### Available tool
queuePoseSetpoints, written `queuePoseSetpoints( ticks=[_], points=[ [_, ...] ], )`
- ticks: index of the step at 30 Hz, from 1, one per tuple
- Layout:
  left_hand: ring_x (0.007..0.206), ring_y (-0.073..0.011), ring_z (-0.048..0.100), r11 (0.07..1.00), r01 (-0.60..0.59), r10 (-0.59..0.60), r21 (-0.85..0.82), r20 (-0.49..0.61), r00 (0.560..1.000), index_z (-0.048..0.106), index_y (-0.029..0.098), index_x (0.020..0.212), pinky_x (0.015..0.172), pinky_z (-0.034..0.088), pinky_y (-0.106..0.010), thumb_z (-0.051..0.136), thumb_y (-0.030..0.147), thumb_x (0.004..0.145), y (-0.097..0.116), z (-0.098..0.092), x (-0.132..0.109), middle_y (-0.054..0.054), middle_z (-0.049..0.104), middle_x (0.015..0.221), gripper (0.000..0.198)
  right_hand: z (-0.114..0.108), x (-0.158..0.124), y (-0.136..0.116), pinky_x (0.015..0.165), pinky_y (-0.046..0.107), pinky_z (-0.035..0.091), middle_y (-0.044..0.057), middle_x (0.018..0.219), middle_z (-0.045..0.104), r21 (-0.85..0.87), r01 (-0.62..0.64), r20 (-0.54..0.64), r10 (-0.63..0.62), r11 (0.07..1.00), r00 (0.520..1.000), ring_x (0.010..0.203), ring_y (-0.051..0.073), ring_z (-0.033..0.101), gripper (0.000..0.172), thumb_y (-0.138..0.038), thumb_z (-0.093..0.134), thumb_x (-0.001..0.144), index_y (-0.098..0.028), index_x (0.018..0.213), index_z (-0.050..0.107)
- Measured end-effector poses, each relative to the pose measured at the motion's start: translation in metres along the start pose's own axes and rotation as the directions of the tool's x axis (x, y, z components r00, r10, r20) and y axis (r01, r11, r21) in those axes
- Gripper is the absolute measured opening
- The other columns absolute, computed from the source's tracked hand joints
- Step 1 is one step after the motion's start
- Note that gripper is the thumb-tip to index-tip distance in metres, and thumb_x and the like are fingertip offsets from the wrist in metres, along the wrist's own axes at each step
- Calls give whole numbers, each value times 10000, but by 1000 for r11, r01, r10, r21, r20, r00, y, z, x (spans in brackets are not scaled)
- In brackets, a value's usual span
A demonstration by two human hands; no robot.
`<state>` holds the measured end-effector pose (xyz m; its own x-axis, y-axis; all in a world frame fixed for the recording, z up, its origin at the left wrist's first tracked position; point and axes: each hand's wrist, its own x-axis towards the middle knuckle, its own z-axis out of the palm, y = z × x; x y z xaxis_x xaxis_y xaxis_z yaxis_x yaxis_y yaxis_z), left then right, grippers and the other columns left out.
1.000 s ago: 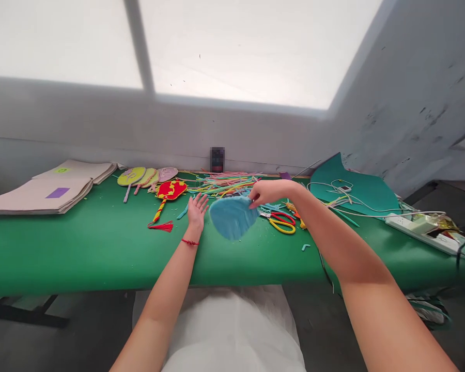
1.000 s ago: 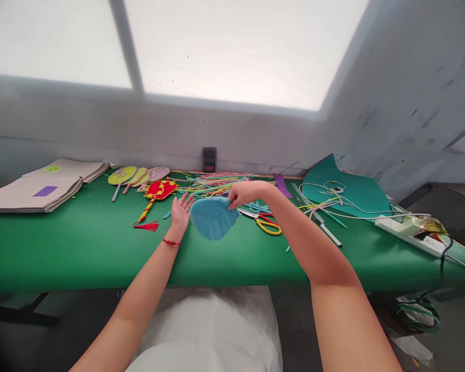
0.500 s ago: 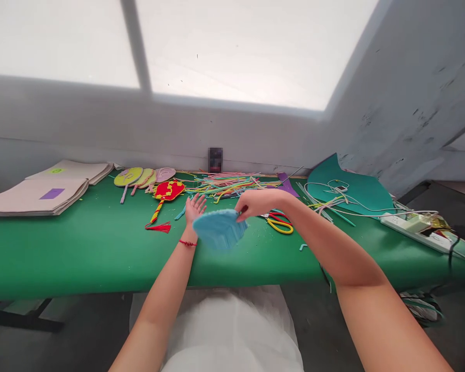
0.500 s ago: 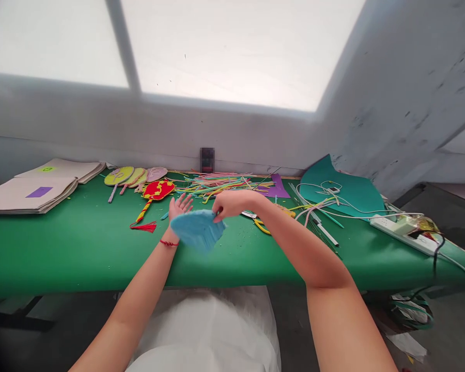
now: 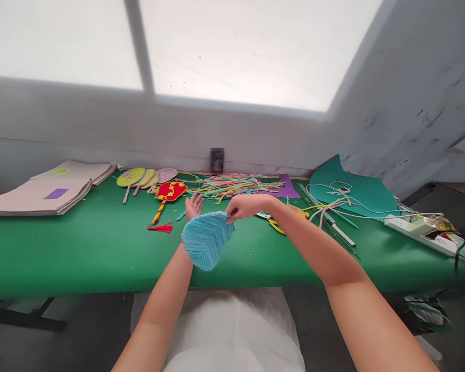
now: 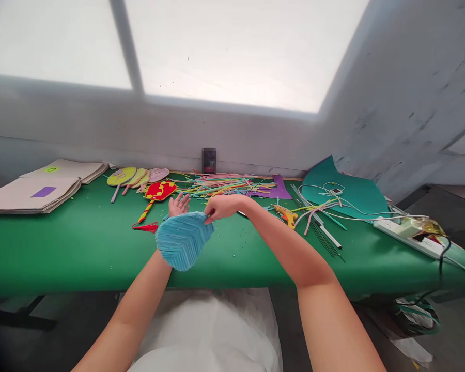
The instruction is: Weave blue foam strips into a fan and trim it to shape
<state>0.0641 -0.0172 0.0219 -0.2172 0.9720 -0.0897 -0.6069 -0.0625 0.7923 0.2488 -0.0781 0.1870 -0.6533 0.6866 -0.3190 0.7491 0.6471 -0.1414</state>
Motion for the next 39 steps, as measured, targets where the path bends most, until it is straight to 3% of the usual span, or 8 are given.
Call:
queuePoseSetpoints(
  ticks=[2, 6, 12, 19, 25, 31, 34, 39],
  points=[
    [1225, -215, 537, 999, -52, 52, 10, -26, 998, 592, 223, 1170, 999, 405, -347, 242, 510, 937, -1, -2, 0, -96, 606, 1285, 509, -1, 6, 6, 633, 246, 396, 56, 747, 650, -74, -268, -134, 257, 961, 957, 699, 162, 563, 286, -425, 626, 783, -154, 833, 703],
    [1232, -202, 536, 996, -81, 82, 27, -56, 995, 589, 226, 1174, 1036, 360, -360, 224, 485, 942, -2, -3, -3, -94, 591, 1310, 504, -7, 11, 34, 681, 304, 441, 229, 949, 673, 13, -748, -456, 670, 664, 586, 845, 253, 641, 301, -279, 575, 819, -95, 1024, 696],
    [1182, -237, 578, 999, -7, 5, 33, 39, 999, 588, 184, 1161, 978, 432, -363, 277, 479, 940, -4, 3, -9, -136, 604, 1283, 483, 31, 8, 34, 676, 240, 401, 71, 950, 699, 301, -384, -549, 487, 873, 679, 849, 194, 604, 355, -395, 410, 921, -211, 1046, 687],
    [1109, -291, 619, 974, 224, -225, 41, 330, 917, 600, 156, 1164, 969, 457, -439, 308, 577, 921, -13, 18, -25, -171, 651, 1192, 567, 119, 25, 23, 647, 252, 386, 120, 1024, 635, 423, -479, -668, 622, 769, 409, 874, 212, 584, 473, -362, 221, 988, -197, 1213, 603],
    [1126, -274, 602, 984, 169, -131, -58, 402, 906, 629, 182, 1096, 996, 457, -448, 582, 446, 859, -20, 20, -29, -114, 661, 1176, 358, 153, 48, 35, 607, 250, 393, 117, 989, 621, 266, -469, -743, 489, 842, 457, 927, 222, 540, 456, -235, 295, 970, -249, 1378, 499],
    [996, -205, 654, 990, 87, -49, -107, 317, 947, 634, 189, 995, 945, 483, -386, 743, 204, 719, -23, 14, -18, -66, 684, 1103, 297, 166, 50, 52, 584, 263, 392, 82, 897, 630, 481, -154, -824, 505, 863, 256, 772, 193, 543, 443, -329, 406, 936, -239, 1354, 520],
    [1019, -192, 645, 988, 52, -7, -145, 293, 956, 627, 206, 1011, 923, 489, -353, 731, 206, 732, -21, 11, -13, -62, 676, 1124, 298, 167, 42, 64, 606, 279, 407, 53, 772, 633, 652, 58, -731, 607, 756, 312, 654, 172, 526, 452, -468, 511, 867, -191, 1207, 622],
    [1019, -188, 641, 990, 21, 23, -139, 306, 952, 640, 200, 1017, 922, 477, -337, 745, 219, 718, -20, 8, -11, -69, 673, 1141, 318, 160, 24, 77, 572, 267, 359, 13, 625, 551, 767, 217, -593, 536, 604, 601, 579, 132, 441, 493, -608, 522, 801, -161, 885, 713]
  ],
)
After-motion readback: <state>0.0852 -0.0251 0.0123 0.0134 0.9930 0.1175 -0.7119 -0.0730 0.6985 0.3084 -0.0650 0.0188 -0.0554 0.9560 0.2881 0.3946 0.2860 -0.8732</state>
